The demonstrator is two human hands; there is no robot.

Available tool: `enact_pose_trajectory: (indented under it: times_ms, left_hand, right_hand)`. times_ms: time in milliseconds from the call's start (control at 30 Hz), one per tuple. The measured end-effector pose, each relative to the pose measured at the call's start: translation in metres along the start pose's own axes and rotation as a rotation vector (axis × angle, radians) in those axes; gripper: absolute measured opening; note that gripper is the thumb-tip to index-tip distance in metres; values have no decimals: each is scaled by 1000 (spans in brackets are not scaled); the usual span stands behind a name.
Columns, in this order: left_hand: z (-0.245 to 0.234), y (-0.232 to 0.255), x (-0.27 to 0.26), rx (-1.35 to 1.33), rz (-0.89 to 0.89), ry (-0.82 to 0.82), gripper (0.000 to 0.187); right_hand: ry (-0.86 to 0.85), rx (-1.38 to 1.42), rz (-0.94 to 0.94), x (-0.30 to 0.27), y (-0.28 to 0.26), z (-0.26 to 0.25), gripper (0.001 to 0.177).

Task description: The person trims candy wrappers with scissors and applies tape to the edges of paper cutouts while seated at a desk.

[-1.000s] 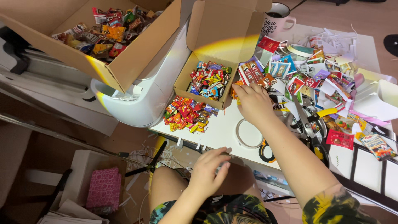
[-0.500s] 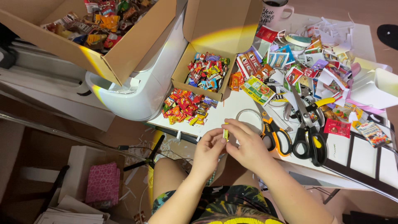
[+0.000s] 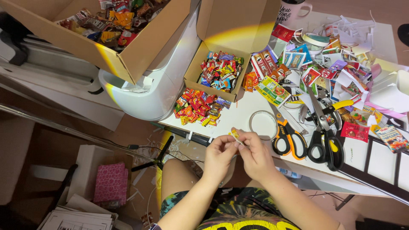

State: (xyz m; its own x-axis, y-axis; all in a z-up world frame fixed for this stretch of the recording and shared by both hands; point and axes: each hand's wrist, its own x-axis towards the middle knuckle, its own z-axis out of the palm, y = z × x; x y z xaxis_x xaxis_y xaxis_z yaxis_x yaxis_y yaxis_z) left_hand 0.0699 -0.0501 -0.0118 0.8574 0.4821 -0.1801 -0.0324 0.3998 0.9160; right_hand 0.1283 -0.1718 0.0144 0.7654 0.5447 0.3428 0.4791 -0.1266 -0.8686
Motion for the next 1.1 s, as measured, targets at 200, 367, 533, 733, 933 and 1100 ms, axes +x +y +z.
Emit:
enact_pose_trajectory:
  times_ms: [200, 367, 533, 733, 933, 1100]
  left_hand:
    - [-12, -34, 13, -55, -1, 21, 23]
    - [-12, -25, 11, -34, 8, 36, 25]
    - [-14, 6, -8, -218, -139, 3, 29]
    - [-29, 2, -11, -181, -198, -23, 24]
    - [-36, -1, -11, -136, -162, 26, 18]
    - [-42, -21, -12, -110, -96, -86, 18]
  right_hand:
    - [157, -123, -34, -5, -10, 5, 5]
    - [235, -261, -70, -1, 2, 0, 15]
    - [246, -298, -59, 1, 6, -7, 17]
    - [163, -431, -151, 7, -4, -20, 21]
    - [5, -1200, -118, 10, 7, -39, 44]
    - [-225, -969, 175, 14, 17, -36, 18]
